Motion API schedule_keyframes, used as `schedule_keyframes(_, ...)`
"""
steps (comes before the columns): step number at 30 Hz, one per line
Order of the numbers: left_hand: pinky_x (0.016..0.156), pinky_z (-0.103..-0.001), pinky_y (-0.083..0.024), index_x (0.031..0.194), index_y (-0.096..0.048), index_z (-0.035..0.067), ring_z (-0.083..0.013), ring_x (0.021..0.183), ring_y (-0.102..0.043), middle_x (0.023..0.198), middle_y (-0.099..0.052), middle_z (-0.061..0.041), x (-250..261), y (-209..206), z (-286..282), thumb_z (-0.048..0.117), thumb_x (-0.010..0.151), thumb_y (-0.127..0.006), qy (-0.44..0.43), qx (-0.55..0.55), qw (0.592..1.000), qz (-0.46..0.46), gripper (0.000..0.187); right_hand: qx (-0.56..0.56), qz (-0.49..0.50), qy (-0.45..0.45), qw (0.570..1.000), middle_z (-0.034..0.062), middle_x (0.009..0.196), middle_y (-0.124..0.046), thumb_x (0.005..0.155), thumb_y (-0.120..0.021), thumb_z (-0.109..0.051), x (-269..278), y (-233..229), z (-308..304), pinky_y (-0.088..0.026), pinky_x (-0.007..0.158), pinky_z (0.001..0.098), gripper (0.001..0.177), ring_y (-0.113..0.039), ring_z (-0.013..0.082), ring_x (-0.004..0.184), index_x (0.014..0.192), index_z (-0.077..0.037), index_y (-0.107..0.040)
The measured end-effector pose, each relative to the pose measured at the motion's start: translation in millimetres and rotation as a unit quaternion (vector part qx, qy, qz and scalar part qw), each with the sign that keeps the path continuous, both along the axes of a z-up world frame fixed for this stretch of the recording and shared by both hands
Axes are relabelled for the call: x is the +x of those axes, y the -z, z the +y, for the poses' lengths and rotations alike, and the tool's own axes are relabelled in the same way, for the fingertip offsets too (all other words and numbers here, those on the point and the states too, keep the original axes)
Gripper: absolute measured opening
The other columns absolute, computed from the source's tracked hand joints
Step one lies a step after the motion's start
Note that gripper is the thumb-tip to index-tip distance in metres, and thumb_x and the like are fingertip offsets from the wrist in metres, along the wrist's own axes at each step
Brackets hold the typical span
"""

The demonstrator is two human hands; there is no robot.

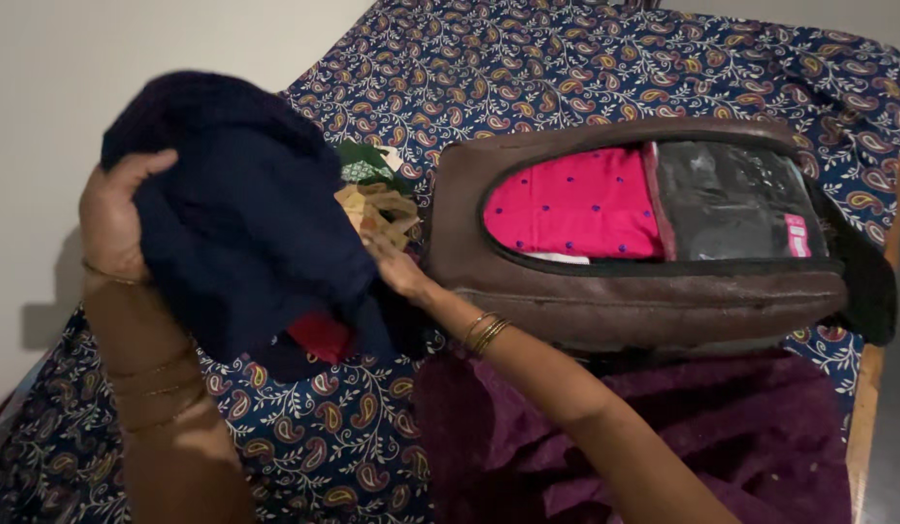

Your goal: The person packs clothes into a brown bag lying on a bed. They smooth and arrange folded garments one at a time inside the bag, place a plastic-wrapped item on top, press the contents down, and finally pull the bag's flap closed over the packed clothes.

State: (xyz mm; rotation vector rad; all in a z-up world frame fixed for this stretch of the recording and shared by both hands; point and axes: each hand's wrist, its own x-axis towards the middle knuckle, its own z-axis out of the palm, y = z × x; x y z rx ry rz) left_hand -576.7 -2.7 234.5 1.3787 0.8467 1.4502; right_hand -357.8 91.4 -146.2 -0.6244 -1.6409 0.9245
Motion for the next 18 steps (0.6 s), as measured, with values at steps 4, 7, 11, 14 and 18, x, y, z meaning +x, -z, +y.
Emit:
schedule_keyframes(4,0.097,-0.033,-0.060,0.116,-0.072,-0.002,-0.0229,0.102,-0.072,0.112,-0.075,-0.011,8,-24,1,0.007,0.099,-0.068,0.018,-0.069,0.996,-0.050,0.020,-0.277,0.111,-0.086,0.951,0.0165,0.151,-0.055,0.107,-0.036,-0.058,10,-52,-10,-0.042,0.112,0.0355,0.072,-0.055,0.0252,0.132,0.157,-0.006,-0.041)
schedule_keyframes(7,0.101,-0.034,-0.057,0.116,-0.070,-0.004,-0.0234,0.103,-0.069,0.114,-0.074,-0.013,-26,-36,18,0.008,0.103,-0.065,-0.015,0.041,0.994,0.100,0.018,-0.334,0.119,-0.160,0.921,0.0080,0.155,-0.044,0.100,-0.035,-0.061,31,-91,-30,-0.039,0.113,0.0336,0.075,-0.048,0.0174,0.136,0.161,-0.018,-0.024)
schedule_keyframes(11,0.096,-0.035,-0.058,0.115,-0.070,-0.005,-0.0238,0.100,-0.070,0.112,-0.074,-0.013,-84,-49,37,0.007,0.101,-0.064,-0.123,0.037,0.978,0.166,0.019,-0.267,0.021,-0.235,0.934,0.0092,0.133,-0.052,0.107,-0.043,-0.059,66,-123,-49,-0.042,0.103,0.0328,0.066,-0.049,0.0133,0.119,0.141,-0.003,-0.046)
schedule_keyframes(14,0.093,-0.035,-0.059,0.115,-0.070,-0.005,-0.0241,0.097,-0.071,0.110,-0.074,-0.013,-110,-56,40,0.006,0.100,-0.064,-0.159,0.005,0.975,0.155,0.019,-0.153,-0.138,-0.269,0.941,0.0080,0.122,-0.062,0.098,-0.061,-0.047,103,-151,-55,-0.048,0.097,0.0319,0.056,-0.057,0.0131,0.110,0.131,-0.001,-0.057)
schedule_keyframes(18,0.089,-0.036,-0.060,0.114,-0.070,-0.006,-0.0245,0.093,-0.072,0.107,-0.074,-0.014,-113,-61,41,0.005,0.099,-0.064,-0.175,-0.012,0.973,0.148,0.020,-0.088,-0.240,-0.288,0.923,0.0064,0.108,-0.076,0.086,-0.084,-0.031,171,-202,-61,-0.055,0.089,0.0307,0.046,-0.067,0.0129,0.099,0.117,0.001,-0.072)
